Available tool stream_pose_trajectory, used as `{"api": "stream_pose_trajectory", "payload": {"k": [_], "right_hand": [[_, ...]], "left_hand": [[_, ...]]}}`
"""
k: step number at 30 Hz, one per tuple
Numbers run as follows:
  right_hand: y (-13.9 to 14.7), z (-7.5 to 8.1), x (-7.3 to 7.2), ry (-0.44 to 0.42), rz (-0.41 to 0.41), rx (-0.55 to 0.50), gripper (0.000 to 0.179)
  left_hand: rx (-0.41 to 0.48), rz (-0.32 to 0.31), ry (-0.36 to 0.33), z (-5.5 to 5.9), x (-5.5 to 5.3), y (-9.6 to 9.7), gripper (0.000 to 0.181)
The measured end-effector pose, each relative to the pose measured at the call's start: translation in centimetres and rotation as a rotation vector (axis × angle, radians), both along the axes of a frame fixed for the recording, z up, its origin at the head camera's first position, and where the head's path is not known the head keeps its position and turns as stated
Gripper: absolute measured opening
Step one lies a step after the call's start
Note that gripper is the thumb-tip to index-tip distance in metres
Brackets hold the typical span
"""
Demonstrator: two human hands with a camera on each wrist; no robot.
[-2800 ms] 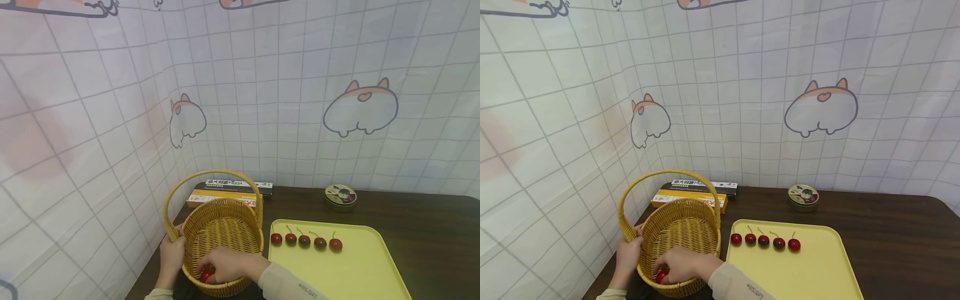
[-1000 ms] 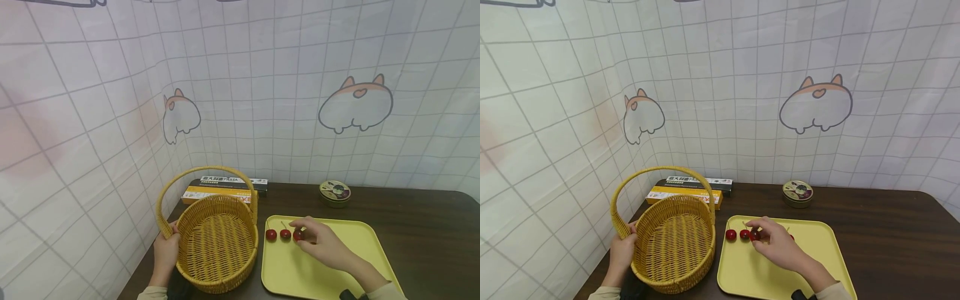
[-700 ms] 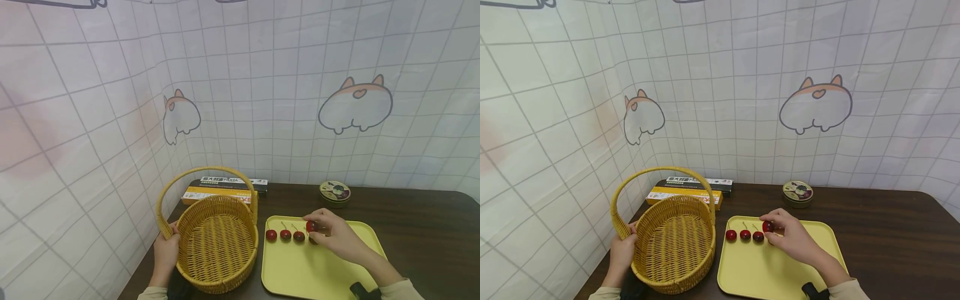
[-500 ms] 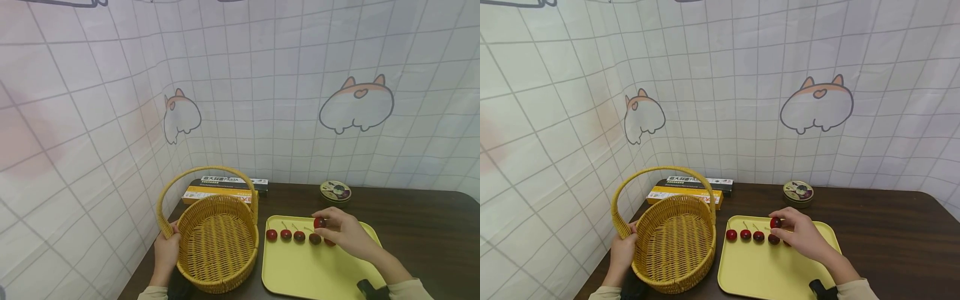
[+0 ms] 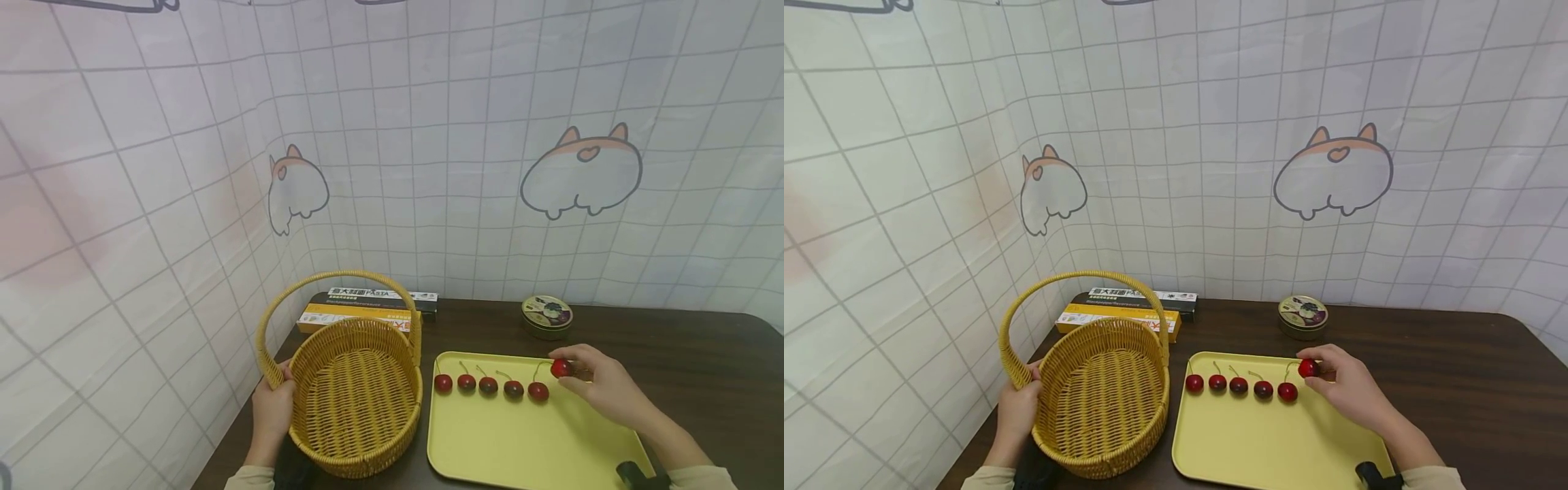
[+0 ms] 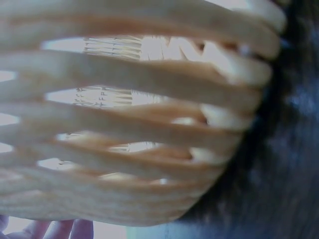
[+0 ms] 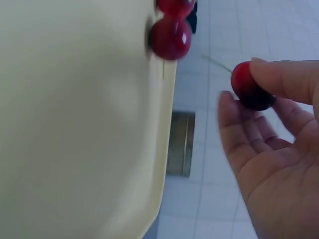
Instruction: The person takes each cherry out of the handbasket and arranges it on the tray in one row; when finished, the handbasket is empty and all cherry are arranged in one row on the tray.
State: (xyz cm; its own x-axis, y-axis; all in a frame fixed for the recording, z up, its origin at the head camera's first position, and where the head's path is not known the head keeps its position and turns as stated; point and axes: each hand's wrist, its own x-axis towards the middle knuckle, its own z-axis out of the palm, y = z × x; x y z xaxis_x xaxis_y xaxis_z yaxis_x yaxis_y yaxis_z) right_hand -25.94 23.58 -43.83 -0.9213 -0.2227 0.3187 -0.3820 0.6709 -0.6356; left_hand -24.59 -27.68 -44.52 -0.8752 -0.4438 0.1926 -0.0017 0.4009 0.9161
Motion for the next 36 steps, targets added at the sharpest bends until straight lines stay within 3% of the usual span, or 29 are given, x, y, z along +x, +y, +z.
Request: {"api": "stream_pose_trajectory", "payload": {"k": [9, 18, 36], "right_hand": [[1.8, -1.3, -0.2, -0.112, -0.034, 0.027, 0.035], [2.5, -1.9, -0.3, -0.247, 0.032, 0.066, 0.036], [1.8, -2.7, -0.4, -0.227, -0.007, 0.071, 0.035]], "left_hand": [[0.035, -0.008, -0.010, -0.1, -0.2, 0.0, 0.015], [0.045, -0.017, -0.007, -0.3, -0.2, 0.1, 0.017], [0.047, -0.048, -0.030, 0.1, 0.0, -0.1, 0.021]]}}
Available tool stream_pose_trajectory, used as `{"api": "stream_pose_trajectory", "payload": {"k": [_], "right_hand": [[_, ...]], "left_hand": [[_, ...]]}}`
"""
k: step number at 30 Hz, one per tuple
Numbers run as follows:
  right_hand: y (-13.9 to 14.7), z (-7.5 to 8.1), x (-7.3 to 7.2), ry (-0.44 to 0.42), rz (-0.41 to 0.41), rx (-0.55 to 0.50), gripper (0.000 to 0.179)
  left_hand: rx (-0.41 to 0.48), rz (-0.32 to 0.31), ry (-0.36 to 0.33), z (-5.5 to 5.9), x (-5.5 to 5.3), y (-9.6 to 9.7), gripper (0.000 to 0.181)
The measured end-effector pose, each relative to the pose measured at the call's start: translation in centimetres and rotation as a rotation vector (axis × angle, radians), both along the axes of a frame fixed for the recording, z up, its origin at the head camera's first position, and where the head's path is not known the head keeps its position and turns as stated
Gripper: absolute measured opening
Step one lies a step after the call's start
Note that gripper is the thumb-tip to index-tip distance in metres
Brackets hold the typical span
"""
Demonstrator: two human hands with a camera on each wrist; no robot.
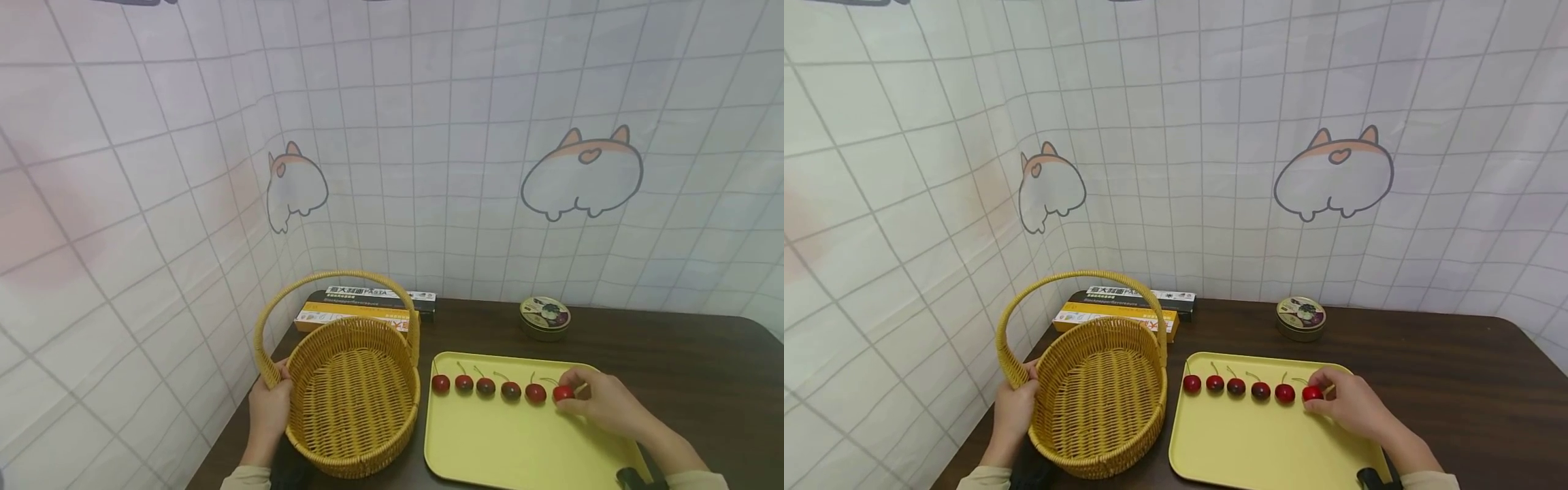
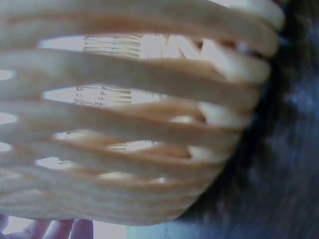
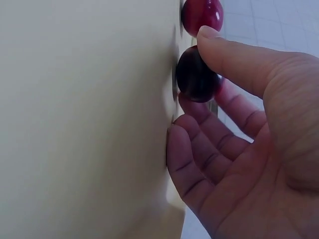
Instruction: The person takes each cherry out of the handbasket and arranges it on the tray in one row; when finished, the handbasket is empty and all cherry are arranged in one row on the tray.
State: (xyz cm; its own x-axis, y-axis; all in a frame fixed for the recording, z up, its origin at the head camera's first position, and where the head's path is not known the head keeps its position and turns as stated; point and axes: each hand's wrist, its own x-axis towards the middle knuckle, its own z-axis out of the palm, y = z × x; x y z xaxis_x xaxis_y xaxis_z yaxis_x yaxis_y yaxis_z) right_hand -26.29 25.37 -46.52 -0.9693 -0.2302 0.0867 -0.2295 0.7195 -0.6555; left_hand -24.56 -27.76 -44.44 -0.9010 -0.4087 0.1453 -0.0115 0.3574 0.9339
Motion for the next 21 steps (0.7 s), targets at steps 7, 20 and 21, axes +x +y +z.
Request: {"api": "stream_pose_trajectory", "payload": {"k": [7, 20, 21], "right_hand": [[0.01, -0.22, -0.01, -0.018, -0.013, 0.017, 0.039], [-0.11, 0.39, 0.07, -0.023, 0.016, -0.004, 0.043], [-0.08, 0.46, 0.07, -0.026, 0.016, -0.005, 0.043]], "left_hand": [[0.000, 0.004, 0.004, -0.17, 0.01, -0.10, 0.022], [0.001, 0.015, 0.016, -0.20, -0.24, -0.14, 0.019], [-0.005, 0.017, 0.019, -0.18, -0.24, -0.15, 0.019]]}}
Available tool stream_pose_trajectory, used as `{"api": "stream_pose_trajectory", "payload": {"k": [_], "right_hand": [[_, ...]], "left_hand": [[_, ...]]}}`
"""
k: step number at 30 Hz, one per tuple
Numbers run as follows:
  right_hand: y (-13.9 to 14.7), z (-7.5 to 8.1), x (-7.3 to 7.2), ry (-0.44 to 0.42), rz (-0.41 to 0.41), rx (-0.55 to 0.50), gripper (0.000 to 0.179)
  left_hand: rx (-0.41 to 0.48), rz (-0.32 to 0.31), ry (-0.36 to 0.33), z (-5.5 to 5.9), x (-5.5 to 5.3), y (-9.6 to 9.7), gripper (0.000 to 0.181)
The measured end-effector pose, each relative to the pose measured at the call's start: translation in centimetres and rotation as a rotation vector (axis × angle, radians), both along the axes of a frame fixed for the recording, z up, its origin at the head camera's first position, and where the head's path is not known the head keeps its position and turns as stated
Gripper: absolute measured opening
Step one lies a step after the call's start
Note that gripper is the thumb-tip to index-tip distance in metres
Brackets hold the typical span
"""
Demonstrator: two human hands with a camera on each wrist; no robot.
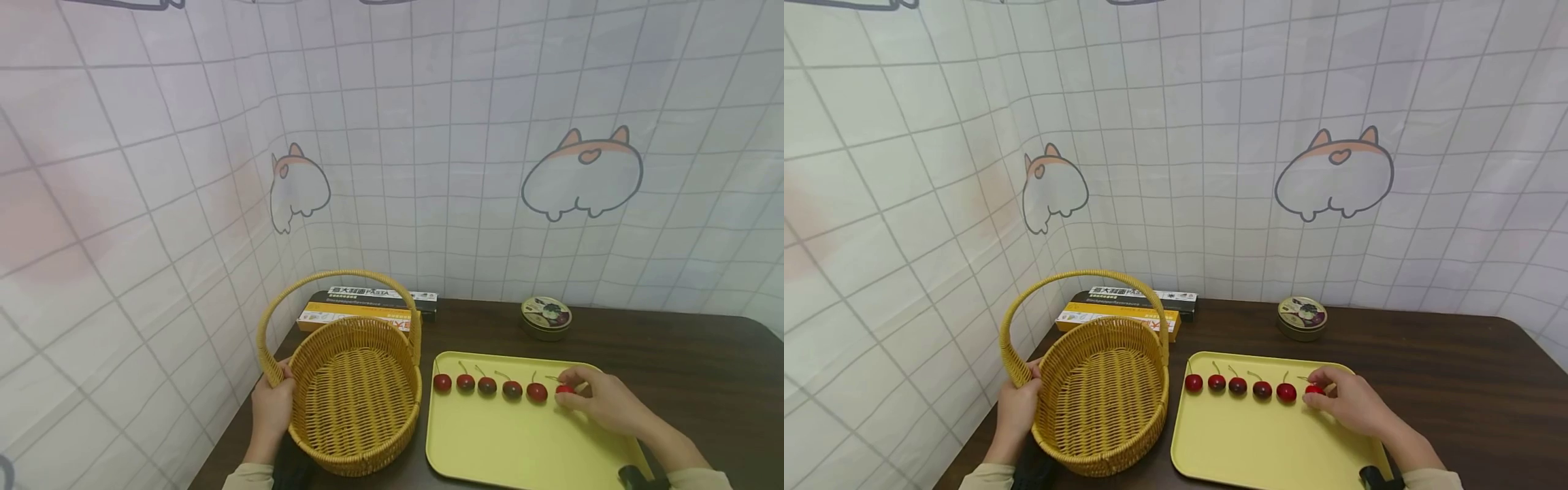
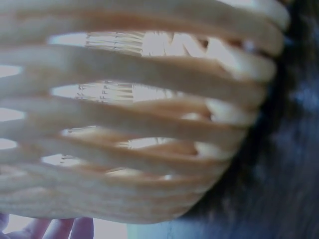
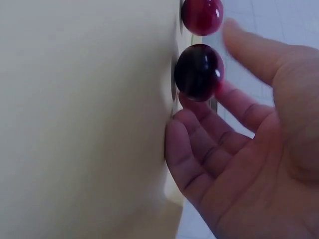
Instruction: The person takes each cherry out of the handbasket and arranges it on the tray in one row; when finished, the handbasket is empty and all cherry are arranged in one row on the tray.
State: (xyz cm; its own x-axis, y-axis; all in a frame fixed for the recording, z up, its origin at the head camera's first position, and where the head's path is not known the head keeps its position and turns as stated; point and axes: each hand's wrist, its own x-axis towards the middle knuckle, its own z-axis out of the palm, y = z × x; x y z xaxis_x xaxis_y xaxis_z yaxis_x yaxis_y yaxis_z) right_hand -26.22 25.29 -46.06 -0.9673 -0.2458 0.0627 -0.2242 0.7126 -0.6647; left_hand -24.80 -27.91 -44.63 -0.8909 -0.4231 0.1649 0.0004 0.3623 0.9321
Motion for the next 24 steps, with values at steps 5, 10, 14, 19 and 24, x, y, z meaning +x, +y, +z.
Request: {"api": "stream_pose_trajectory", "payload": {"k": [5, 10, 14, 19, 24], "right_hand": [[0.3, 0.9, 0.2, -0.013, -0.014, 0.000, 0.046], [0.2, 2.8, 1.1, 0.043, -0.003, 0.008, 0.045], [-0.2, 4.5, 1.4, 0.126, 0.017, 0.062, 0.040], [-0.9, 7.0, 0.1, 0.247, 0.046, 0.165, 0.037], [-2.3, 9.3, -1.7, 0.322, 0.071, 0.221, 0.038]], "left_hand": [[-0.016, 0.011, 0.004, 0.0, 0.0, -0.2, 0.017], [-0.016, 0.005, -0.013, 0.4, 0.1, -0.9, 0.018], [-0.086, -0.029, -0.054, 1.4, 0.4, -1.8, 0.029], [-0.128, 0.025, 0.101, 4.9, 1.9, -1.5, 0.066], [-0.273, 0.027, 0.556, 10.2, 3.8, 2.8, 0.058]]}}
